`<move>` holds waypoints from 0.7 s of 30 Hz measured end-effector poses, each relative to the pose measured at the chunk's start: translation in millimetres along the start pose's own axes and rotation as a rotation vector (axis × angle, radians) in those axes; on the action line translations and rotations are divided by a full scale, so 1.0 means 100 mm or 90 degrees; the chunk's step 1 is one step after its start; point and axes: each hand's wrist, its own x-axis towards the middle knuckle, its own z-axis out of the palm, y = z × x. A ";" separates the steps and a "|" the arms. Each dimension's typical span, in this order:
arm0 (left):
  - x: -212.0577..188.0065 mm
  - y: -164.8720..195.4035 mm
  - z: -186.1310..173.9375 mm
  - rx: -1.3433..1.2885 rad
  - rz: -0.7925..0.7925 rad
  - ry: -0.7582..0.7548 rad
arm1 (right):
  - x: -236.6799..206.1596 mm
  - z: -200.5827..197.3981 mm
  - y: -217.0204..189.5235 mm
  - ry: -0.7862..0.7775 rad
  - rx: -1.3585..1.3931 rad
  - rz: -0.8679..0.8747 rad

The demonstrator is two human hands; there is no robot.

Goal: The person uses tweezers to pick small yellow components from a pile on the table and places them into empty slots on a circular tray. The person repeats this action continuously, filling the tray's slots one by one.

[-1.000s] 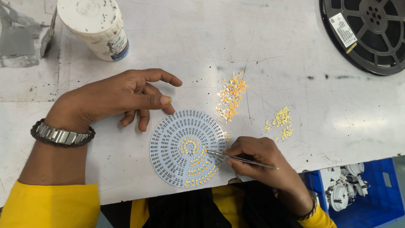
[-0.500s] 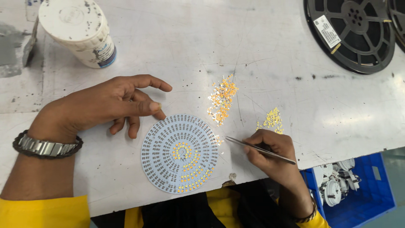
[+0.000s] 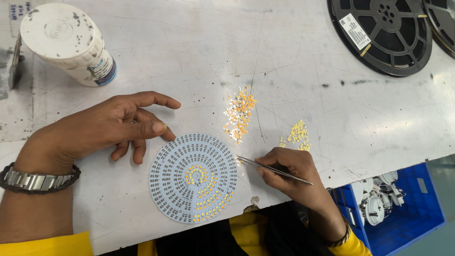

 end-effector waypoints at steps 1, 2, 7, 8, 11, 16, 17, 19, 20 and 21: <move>0.00 0.00 0.00 0.000 0.000 0.001 | 0.00 0.00 0.00 0.002 -0.006 -0.001; 0.00 0.00 0.00 0.000 -0.001 -0.001 | -0.01 0.00 0.01 0.005 -0.011 -0.003; -0.01 0.02 0.00 0.005 0.016 -0.007 | -0.08 0.02 0.02 -0.003 0.061 0.017; -0.01 0.02 0.00 0.005 0.029 -0.010 | -0.09 0.03 0.00 -0.017 0.059 0.016; -0.03 0.03 -0.01 0.004 0.062 -0.020 | -0.07 0.12 -0.04 -0.052 0.060 -0.016; -0.03 0.06 0.01 -0.014 0.083 -0.039 | 0.08 0.10 -0.15 -0.124 0.072 -0.031; -0.04 0.07 0.01 -0.015 0.086 -0.039 | 0.11 0.08 -0.17 -0.143 0.090 -0.036; -0.05 0.07 0.01 -0.017 0.092 -0.037 | 0.17 0.04 -0.18 -0.173 0.108 -0.042; -0.05 0.07 0.00 -0.018 0.095 -0.039 | 0.19 0.02 -0.17 -0.183 0.108 -0.043; -0.04 0.06 -0.01 -0.020 0.099 -0.041 | 0.20 0.02 -0.15 -0.193 0.108 -0.044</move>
